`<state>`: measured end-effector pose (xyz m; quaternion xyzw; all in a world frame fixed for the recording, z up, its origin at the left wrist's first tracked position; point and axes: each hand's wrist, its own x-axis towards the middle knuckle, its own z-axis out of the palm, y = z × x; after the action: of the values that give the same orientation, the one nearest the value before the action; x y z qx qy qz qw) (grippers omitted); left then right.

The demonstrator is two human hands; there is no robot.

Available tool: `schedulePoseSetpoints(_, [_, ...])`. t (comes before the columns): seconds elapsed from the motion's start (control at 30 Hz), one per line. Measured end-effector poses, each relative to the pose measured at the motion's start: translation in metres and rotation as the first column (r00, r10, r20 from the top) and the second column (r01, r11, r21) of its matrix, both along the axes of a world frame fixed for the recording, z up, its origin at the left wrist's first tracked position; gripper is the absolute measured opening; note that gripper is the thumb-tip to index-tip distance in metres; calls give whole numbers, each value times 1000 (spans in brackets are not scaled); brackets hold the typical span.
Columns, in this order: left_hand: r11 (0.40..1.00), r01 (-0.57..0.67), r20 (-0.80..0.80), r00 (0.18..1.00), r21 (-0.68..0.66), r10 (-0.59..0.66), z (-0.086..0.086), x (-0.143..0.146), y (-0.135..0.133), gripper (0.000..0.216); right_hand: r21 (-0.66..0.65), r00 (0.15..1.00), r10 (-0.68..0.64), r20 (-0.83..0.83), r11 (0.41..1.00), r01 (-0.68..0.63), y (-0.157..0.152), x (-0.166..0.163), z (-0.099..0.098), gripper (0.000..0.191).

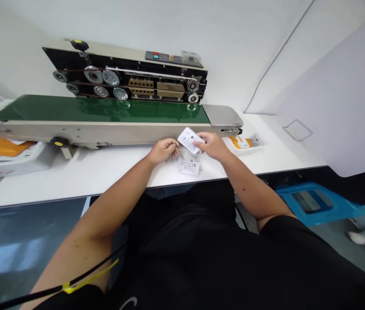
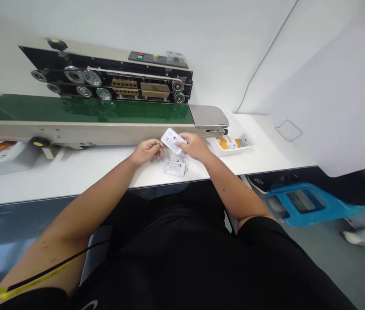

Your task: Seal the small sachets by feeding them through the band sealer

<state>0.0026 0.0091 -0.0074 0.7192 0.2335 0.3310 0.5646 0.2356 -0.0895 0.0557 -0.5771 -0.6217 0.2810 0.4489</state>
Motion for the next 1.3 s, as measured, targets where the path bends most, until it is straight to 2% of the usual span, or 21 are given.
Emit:
schedulePoseSetpoints(0.07, [1000, -6, -30, 1000, 5, 7, -3, 0, 1, 23, 74, 995, -60, -76, 995, 65, 18, 16, 24, 29])
schedulePoseSetpoints(0.17, [997, -1, -115, 993, 81, 11, -8, -2, 1, 22, 148, 945, -175, -277, 964, 222, 56, 42, 52, 24])
schedulePoseSetpoints(0.27, [985, 27, -187, 982, 171, 6, -9, -3, 2, 20, 25, 873, -251, -418, 958, 287, 94, 58, 66, 10])
schedulePoseSetpoints(0.4, [959, 53, -243, 970, 280, 17, -8, -5, 3, 18, -205, 784, -380, -491, 925, 320, 124, 56, 71, 21])
schedulePoseSetpoints(0.5, [945, 69, -265, 964, 320, 19, -7, -5, 4, 16, -260, 763, -387, -518, 921, 290, 131, 47, 74, 27])
schedulePoseSetpoints(0.63, [945, 68, -276, 961, 321, 24, -9, -5, 5, 15, -294, 744, -371, -555, 925, 242, 136, 32, 78, 25])
schedulePoseSetpoints(0.73, [942, 72, -281, 959, 328, 25, -10, -5, 6, 16, -290, 782, -348, -517, 931, 222, 139, 24, 81, 19])
schedulePoseSetpoints(0.83, [922, 92, -292, 956, 376, 23, -9, -6, 6, 19, -213, 873, -322, -366, 942, 258, 135, 20, 79, 11])
schedulePoseSetpoints(0.9, [904, 113, -295, 956, 413, 15, -9, -7, 5, 22, -39, 913, -345, -218, 938, 345, 124, 18, 74, 16])
schedulePoseSetpoints(0.97, [872, 147, -297, 955, 467, -1, -8, -7, 5, 26, 207, 918, -385, -96, 894, 397, 101, 14, 62, 24])
schedulePoseSetpoints(1.03, [826, 180, -301, 954, 533, -14, -6, -6, 4, 29, 391, 917, -398, -4, 843, 368, 69, 4, 42, 28])
schedulePoseSetpoints(1.07, [805, 192, -301, 954, 561, -17, -5, -5, 4, 29, 432, 923, -382, 49, 841, 326, 52, -2, 30, 29])
schedulePoseSetpoints(1.1, [790, 198, -300, 954, 580, -19, -4, -5, 4, 30, 449, 927, -358, 109, 850, 275, 34, -9, 15, 28])
schedulePoseSetpoints(1.17, [785, 195, -296, 955, 588, -15, -3, -5, 4, 30, 399, 934, -224, 278, 911, 99, 0, -21, -15, 27])
schedulePoseSetpoints(1.23, [801, 176, -289, 957, 573, -3, -3, -5, 5, 29, 303, 889, -52, 455, 948, -99, -26, -29, -44, 31])
schedulePoseSetpoints(1.3, [824, 145, -276, 961, 548, 15, -3, -5, 5, 28, 216, 818, 59, 573, 951, -220, -43, -32, -67, 46])
